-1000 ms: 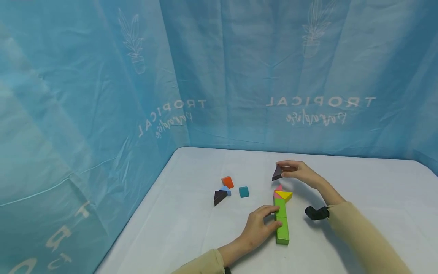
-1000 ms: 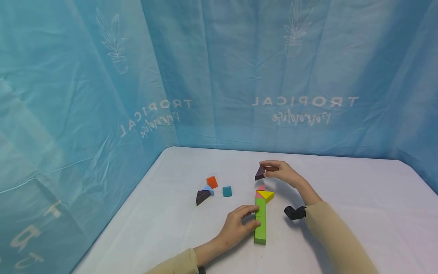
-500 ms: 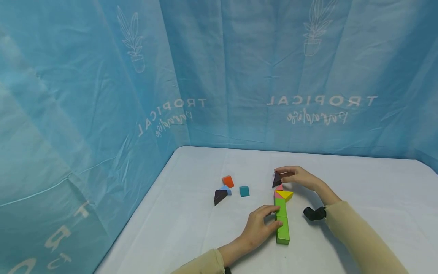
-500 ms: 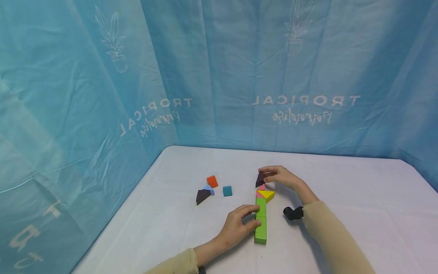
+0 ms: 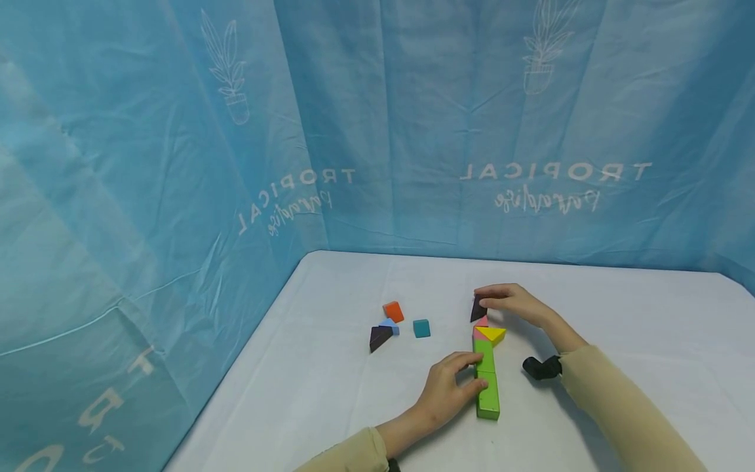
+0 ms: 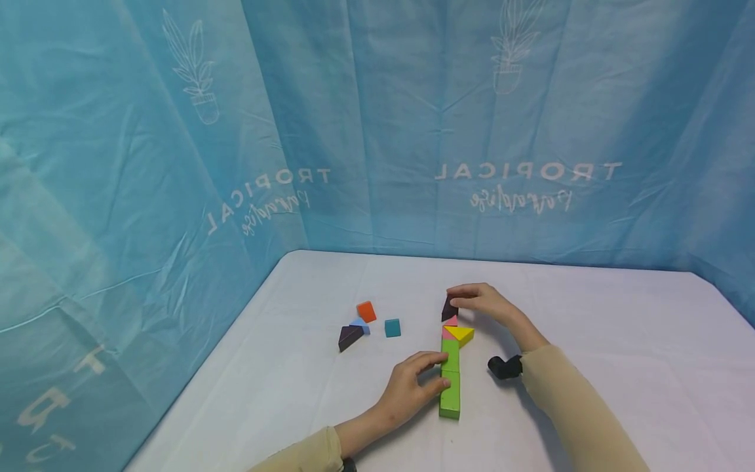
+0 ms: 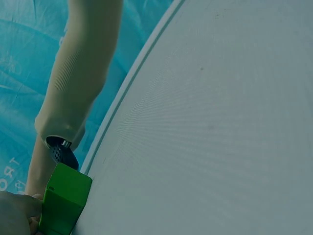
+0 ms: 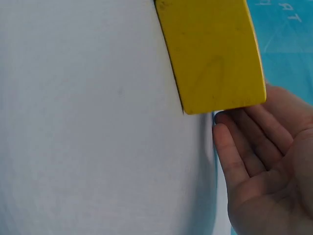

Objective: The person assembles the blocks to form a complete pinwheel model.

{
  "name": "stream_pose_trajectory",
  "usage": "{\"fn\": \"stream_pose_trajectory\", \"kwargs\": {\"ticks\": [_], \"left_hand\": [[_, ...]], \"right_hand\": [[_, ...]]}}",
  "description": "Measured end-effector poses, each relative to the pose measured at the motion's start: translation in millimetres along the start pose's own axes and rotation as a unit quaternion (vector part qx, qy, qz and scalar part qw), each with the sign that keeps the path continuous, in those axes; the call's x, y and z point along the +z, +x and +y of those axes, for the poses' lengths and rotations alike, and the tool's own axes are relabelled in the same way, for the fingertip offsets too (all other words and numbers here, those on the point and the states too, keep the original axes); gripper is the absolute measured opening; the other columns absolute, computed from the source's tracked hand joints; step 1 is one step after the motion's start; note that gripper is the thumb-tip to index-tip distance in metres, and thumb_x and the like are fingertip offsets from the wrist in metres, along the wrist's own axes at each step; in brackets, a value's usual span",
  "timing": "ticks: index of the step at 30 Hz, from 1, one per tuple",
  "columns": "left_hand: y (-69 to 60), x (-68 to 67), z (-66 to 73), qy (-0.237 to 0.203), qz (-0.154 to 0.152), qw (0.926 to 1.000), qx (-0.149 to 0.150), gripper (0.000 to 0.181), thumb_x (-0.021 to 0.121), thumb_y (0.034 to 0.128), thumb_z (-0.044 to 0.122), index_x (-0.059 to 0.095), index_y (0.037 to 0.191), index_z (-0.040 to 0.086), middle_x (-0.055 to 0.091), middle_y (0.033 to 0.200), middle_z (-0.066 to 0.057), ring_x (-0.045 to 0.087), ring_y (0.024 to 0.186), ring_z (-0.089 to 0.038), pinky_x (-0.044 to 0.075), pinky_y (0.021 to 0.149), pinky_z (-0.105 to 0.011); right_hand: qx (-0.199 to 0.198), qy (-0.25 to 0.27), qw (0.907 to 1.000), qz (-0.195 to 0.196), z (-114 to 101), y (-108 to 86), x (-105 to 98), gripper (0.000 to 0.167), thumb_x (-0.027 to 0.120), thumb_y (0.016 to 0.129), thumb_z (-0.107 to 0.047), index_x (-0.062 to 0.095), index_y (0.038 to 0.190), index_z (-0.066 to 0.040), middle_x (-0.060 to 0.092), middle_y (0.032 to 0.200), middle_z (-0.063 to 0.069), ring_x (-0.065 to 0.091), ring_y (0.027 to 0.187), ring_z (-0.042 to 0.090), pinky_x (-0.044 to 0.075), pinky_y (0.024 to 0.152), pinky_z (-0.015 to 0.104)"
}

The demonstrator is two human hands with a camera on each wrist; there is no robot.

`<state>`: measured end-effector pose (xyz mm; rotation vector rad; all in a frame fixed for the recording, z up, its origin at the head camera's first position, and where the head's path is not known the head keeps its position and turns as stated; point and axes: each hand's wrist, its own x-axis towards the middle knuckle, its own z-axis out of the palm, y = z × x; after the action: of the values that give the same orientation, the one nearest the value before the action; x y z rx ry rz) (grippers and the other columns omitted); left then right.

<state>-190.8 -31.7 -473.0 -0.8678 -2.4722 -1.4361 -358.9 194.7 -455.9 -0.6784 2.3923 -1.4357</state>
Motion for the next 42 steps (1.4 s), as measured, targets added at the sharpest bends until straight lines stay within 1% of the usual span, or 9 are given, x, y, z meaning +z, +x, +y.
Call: {"fn": "stream_pose_trajectory", "kwargs": {"ticks": [3, 10, 14, 19, 23, 29, 35, 39, 42], "left_hand": [[0.2, 0.0, -0.3, 0.001, 0.001, 1.0, 0.001, 0.04, 0.068, 0.0882, 0.019, 0.059, 0.125, 0.005, 0.06, 0.12, 0.001, 0.054, 0.111, -0.006, 0.044, 0.095, -0.023], [0.7, 0.2, -1.2, 0.0, -0.001, 1.0, 0.0, 0.04, 0.067, 0.0886, 0.019, 0.059, 0.125, 0.005, 0.06, 0.121, 0.001, 0.054, 0.111, -0.006, 0.044, 0.094, -0.023], [0.8, 0.2, -1.0, -0.006, -0.001, 1.0, -0.002, 0.04, 0.067, 0.089, 0.019, 0.059, 0.125, 0.005, 0.06, 0.121, 0.001, 0.054, 0.112, -0.007, 0.044, 0.095, -0.024], [0.2, 0.4, -0.6, -0.009, -0.003, 0.9999, -0.008, 0.04, 0.067, 0.089, 0.019, 0.059, 0.126, 0.006, 0.06, 0.121, 0.001, 0.053, 0.112, -0.006, 0.043, 0.095, -0.024], [-0.2, 0.5, -0.1, -0.009, -0.003, 0.9999, -0.01, 0.04, 0.067, 0.0888, 0.019, 0.059, 0.126, 0.007, 0.06, 0.122, 0.002, 0.053, 0.112, -0.006, 0.043, 0.095, -0.024], [0.4, 0.9, -0.6, -0.003, 0.002, 1.0, 0.0, 0.04, 0.068, 0.0881, 0.018, 0.059, 0.125, 0.006, 0.06, 0.12, 0.001, 0.054, 0.111, -0.006, 0.044, 0.094, -0.023], [1.4, 0.7, -1.1, 0.0, 0.004, 1.0, 0.009, 0.039, 0.068, 0.0879, 0.018, 0.059, 0.124, 0.005, 0.061, 0.12, 0.0, 0.054, 0.11, -0.006, 0.044, 0.094, -0.022], [1.4, 0.8, -1.8, 0.0, 0.006, 0.9999, 0.012, 0.04, 0.068, 0.0878, 0.017, 0.059, 0.124, 0.004, 0.061, 0.12, -0.001, 0.055, 0.11, -0.007, 0.044, 0.094, -0.023], [0.9, 1.3, -2.2, -0.003, 0.006, 0.9999, 0.013, 0.04, 0.068, 0.0877, 0.017, 0.059, 0.124, 0.004, 0.061, 0.12, -0.002, 0.055, 0.111, -0.007, 0.044, 0.094, -0.023]], "right_hand": [[0.001, 0.001, 1.0, -0.003, -2.0, 0.7, 1.6, 0.049, 0.061, 0.092, -0.027, 0.052, 0.133, -0.001, 0.053, 0.131, 0.018, 0.043, 0.124, 0.037, 0.03, 0.103, 0.058], [0.009, 0.004, 0.9997, -0.022, -1.2, 1.8, 3.9, 0.046, 0.062, 0.092, -0.026, 0.056, 0.131, -0.004, 0.054, 0.132, 0.014, 0.041, 0.127, 0.035, 0.029, 0.104, 0.057], [0.001, 0.006, 0.9994, -0.035, -2.7, 0.1, 4.4, 0.047, 0.062, 0.091, -0.027, 0.056, 0.13, -0.003, 0.053, 0.132, 0.016, 0.039, 0.128, 0.037, 0.028, 0.104, 0.059], [-0.018, -0.013, 0.9987, -0.046, -3.1, -1.3, 5.1, 0.044, 0.06, 0.092, -0.026, 0.057, 0.13, -0.005, 0.055, 0.131, 0.013, 0.042, 0.126, 0.035, 0.031, 0.101, 0.059], [-0.019, -0.012, 0.9985, -0.05, -5.9, -2.3, 6.2, 0.044, 0.06, 0.092, -0.026, 0.057, 0.13, -0.005, 0.054, 0.131, 0.013, 0.042, 0.125, 0.035, 0.031, 0.101, 0.059], [0.004, 0.007, 0.9988, -0.047, -12.3, -4.9, 7.4, 0.045, 0.062, 0.09, -0.023, 0.056, 0.13, -0.002, 0.053, 0.132, 0.017, 0.04, 0.126, 0.037, 0.028, 0.103, 0.059], [0.004, 0.005, 0.9989, -0.046, -11.2, -5.0, 8.6, 0.044, 0.062, 0.091, -0.022, 0.056, 0.13, -0.001, 0.054, 0.131, 0.017, 0.042, 0.125, 0.036, 0.03, 0.102, 0.058], [0.002, 0.007, 0.9991, -0.043, -8.8, -4.4, 9.3, 0.045, 0.062, 0.091, -0.025, 0.057, 0.129, -0.002, 0.055, 0.13, 0.015, 0.043, 0.124, 0.035, 0.031, 0.102, 0.058], [0.004, 0.003, 0.9997, -0.025, -6.4, -4.4, 9.0, 0.046, 0.06, 0.092, -0.03, 0.057, 0.129, -0.003, 0.056, 0.129, 0.013, 0.044, 0.124, 0.034, 0.03, 0.102, 0.059]]}}
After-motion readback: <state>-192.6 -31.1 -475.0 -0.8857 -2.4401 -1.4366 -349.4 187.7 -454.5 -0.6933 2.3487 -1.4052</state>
